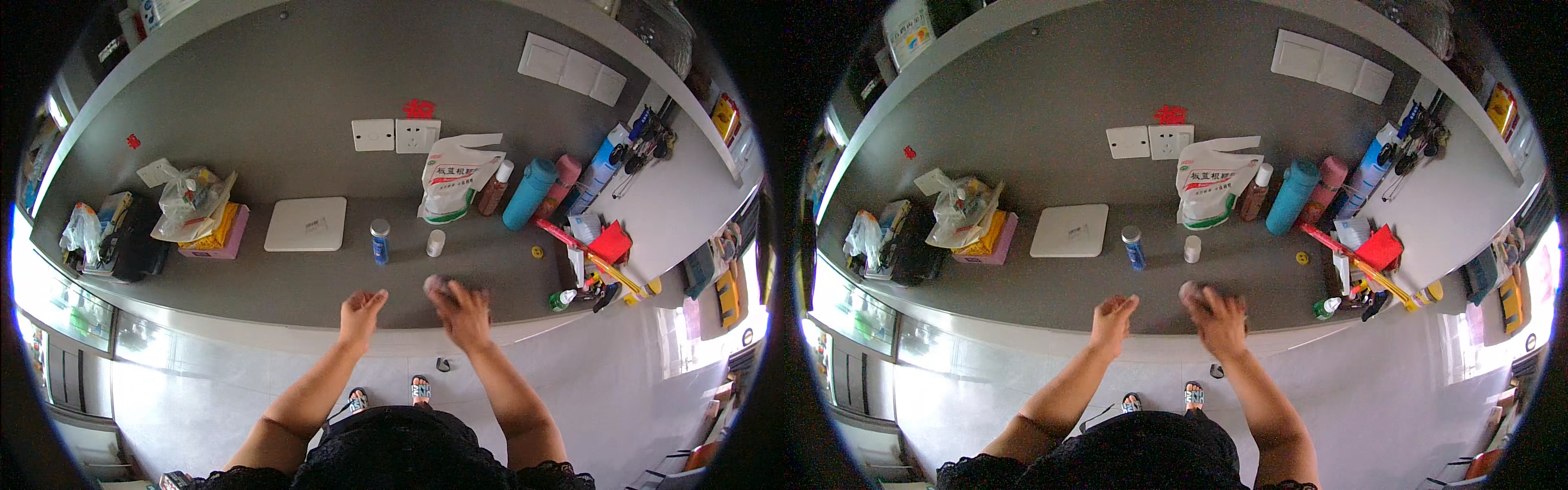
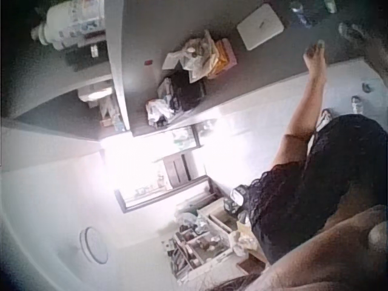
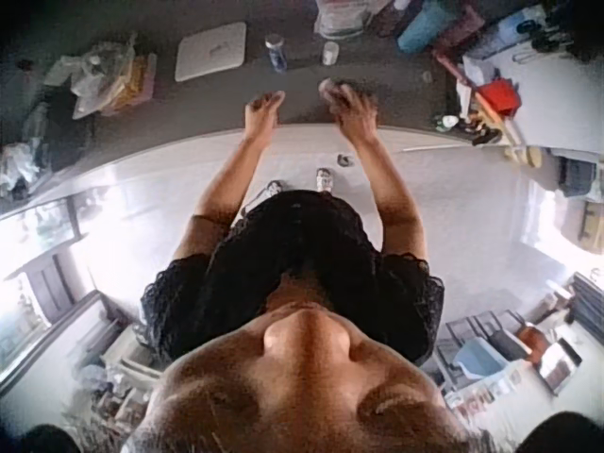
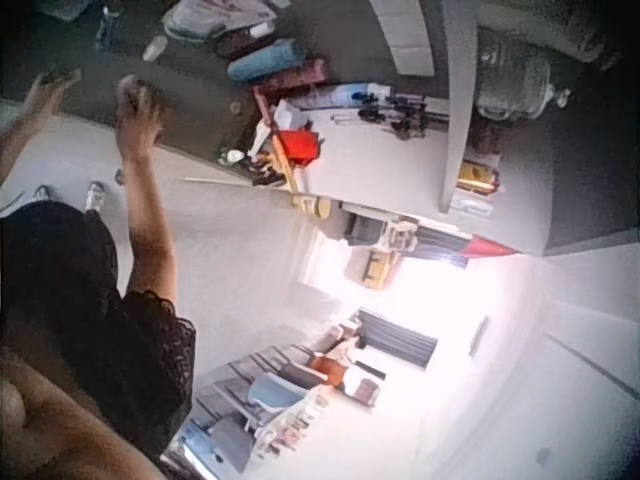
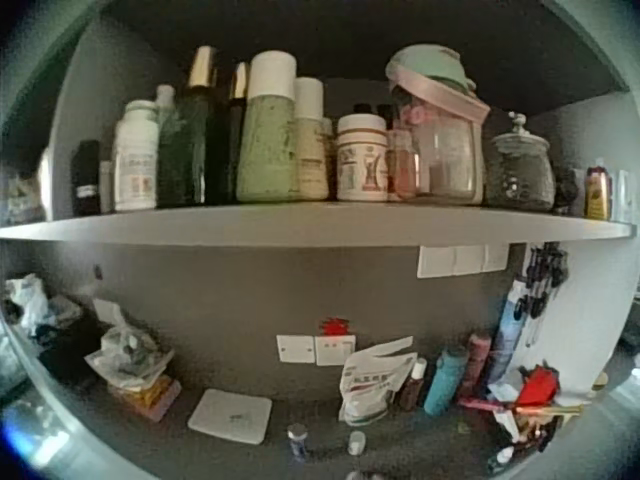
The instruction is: The person wipes a glass jar and the countertop with a cloth, then picks up several small bottles and a box, discards them into a yellow bin, and continues wiping the counter. They then wash the cloth at the sink and return to the counter to handle plastic bags.
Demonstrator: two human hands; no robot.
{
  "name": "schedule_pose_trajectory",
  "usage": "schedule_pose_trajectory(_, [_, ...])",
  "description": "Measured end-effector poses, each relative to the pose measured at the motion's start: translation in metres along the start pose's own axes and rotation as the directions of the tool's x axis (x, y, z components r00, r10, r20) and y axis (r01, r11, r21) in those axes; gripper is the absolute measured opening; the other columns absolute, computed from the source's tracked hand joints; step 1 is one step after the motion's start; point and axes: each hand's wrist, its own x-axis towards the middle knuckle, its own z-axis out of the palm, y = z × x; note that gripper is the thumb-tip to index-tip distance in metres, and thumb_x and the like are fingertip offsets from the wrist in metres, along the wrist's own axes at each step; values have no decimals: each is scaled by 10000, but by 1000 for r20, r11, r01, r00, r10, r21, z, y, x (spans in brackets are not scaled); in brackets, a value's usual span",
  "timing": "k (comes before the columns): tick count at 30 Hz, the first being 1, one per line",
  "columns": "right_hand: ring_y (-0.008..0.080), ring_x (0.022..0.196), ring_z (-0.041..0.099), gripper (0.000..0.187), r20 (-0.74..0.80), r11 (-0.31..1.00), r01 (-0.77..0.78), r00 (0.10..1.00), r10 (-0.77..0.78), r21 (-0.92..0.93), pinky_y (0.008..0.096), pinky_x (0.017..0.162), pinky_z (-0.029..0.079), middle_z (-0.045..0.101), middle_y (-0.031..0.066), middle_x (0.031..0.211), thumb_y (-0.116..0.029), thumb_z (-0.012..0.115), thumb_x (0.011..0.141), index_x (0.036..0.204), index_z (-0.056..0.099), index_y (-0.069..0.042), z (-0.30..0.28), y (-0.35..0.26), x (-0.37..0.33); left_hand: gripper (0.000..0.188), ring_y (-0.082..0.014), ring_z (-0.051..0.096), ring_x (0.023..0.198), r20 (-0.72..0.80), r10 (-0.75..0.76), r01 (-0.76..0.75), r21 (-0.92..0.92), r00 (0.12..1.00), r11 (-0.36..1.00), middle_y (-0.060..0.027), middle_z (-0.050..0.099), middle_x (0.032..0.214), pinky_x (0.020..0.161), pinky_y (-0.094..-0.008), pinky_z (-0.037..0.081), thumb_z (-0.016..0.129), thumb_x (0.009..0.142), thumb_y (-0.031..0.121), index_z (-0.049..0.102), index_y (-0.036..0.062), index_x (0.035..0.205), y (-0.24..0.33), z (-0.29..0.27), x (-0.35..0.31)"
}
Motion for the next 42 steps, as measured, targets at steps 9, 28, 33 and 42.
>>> schedule_pose_trajectory(9, [319,888,582,258,-172,858,-326,892,419,398,395,748,483,595,119,937,-77,589,816,1072,617,-87,-32,45,54,336,-148,547,563,153,374,-402,452,915,797,-96,608,673,522,-287,426,707,805,316,630,17,937,-7,39,33])
schedule_pose_trajectory(28, [304,943,577,321,-115,749,-357,861,496,559,386,788,484,632,87,996,-118,667,768,1085,620,-108,8,48,16,413,-83,327,500,742,-86,535,-393,665,747,29,483,651,450,-233,248,676,699,277,613,3,1002,18,58,15])
schedule_pose_trajectory(33, [298,921,588,270,-175,857,-329,889,423,397,375,788,486,622,103,1018,-116,666,776,1044,639,-102,9,40,20,418,-82,351,516,803,85,471,-428,590,772,-25,563,742,474,-218,276,611,660,212,615,3,1023,25,30,6])
schedule_pose_trajectory(42, [293,912,591,318,-269,686,104,953,138,720,377,781,494,594,127,1043,-108,660,776,1093,652,-112,-154,-40,64,384,-296,612,628,663,452,-802,471,597,367,-141,616,728,570,-356,491,720,677,307,604,-22,836,88,10,-38])
